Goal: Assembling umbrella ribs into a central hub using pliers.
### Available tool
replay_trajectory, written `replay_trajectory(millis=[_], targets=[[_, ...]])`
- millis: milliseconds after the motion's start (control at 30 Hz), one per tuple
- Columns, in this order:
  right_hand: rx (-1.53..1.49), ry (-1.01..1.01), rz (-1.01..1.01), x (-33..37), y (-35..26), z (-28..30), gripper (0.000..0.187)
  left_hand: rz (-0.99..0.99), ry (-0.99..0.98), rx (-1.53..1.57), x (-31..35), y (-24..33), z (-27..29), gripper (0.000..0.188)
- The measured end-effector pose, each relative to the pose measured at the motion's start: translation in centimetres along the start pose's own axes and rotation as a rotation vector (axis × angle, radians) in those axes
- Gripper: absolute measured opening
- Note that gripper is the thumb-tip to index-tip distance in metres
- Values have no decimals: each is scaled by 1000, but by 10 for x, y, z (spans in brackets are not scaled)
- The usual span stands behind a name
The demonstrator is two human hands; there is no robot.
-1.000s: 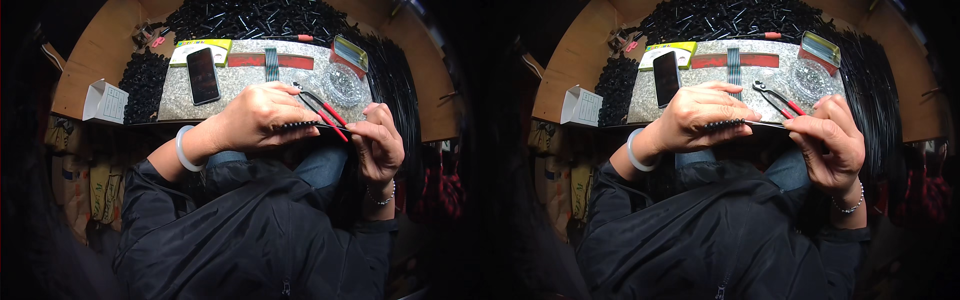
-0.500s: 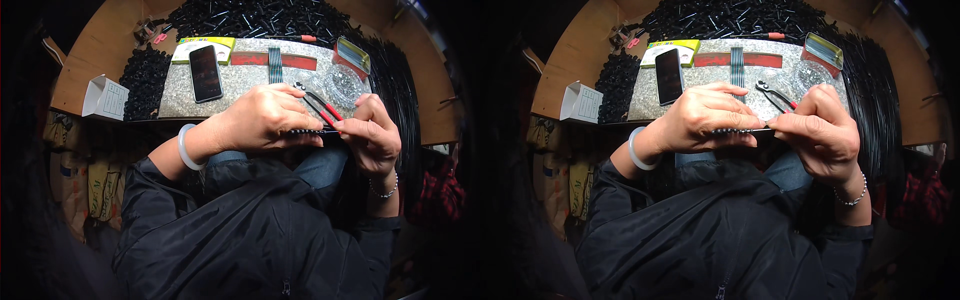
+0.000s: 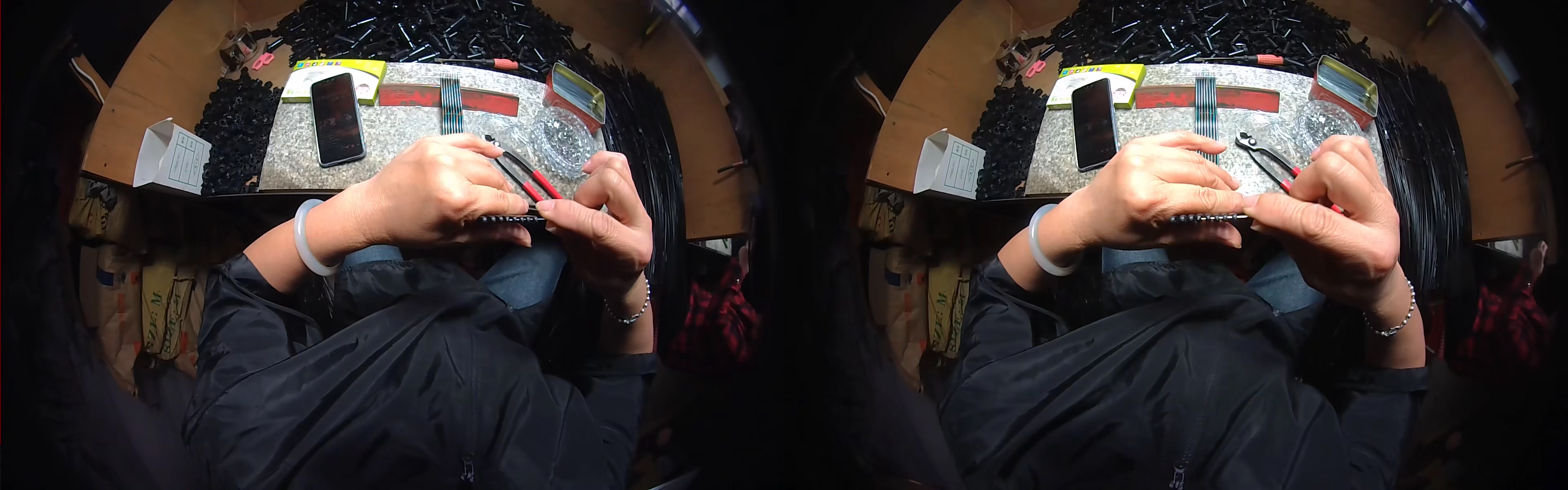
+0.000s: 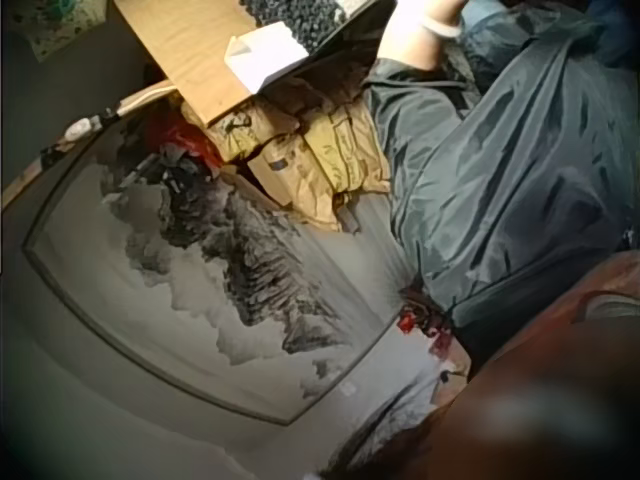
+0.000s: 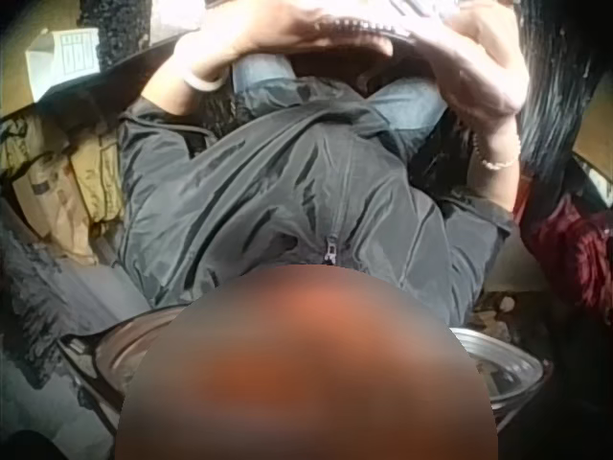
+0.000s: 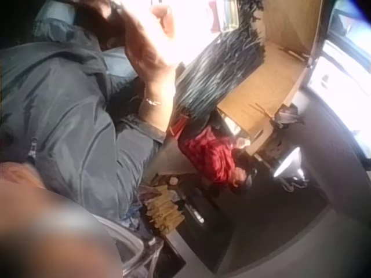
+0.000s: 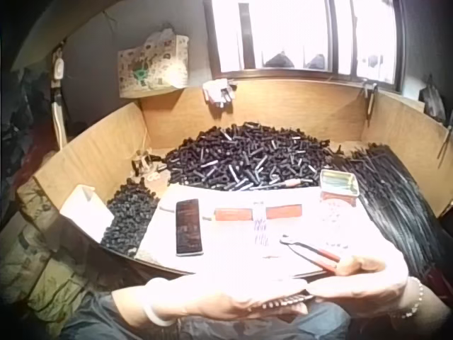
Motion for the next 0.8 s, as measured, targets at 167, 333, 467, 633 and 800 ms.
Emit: replay_trajectory(millis=[167, 333, 467, 633, 800], targets=[[166, 22, 181, -3, -13, -7, 34, -16, -26, -17, 1, -1, 1, 30], [-147, 29, 65, -9, -5, -11, 33, -20, -52, -27, 3, -3, -1, 28], [-201, 10, 46, -10, -4, -15, 34, -53, -8, -13, 3, -8, -5, 28], [-277, 37, 38, -6, 3, -9, 78, -19, -6, 18, 0, -11, -11, 37], [-719, 141, -491, 60, 30, -61, 91, 64, -529, -325, 30, -66, -39, 107]])
Point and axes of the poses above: each hand's wrist, its own x-axis away from the middle knuckle, its own z-axis out of the back of the hand, y = z × x, the point moved 5 cm from there along -x, towards the middle knuckle, and after that the axes turned 8 degrees about z, right-handed, at the moved point
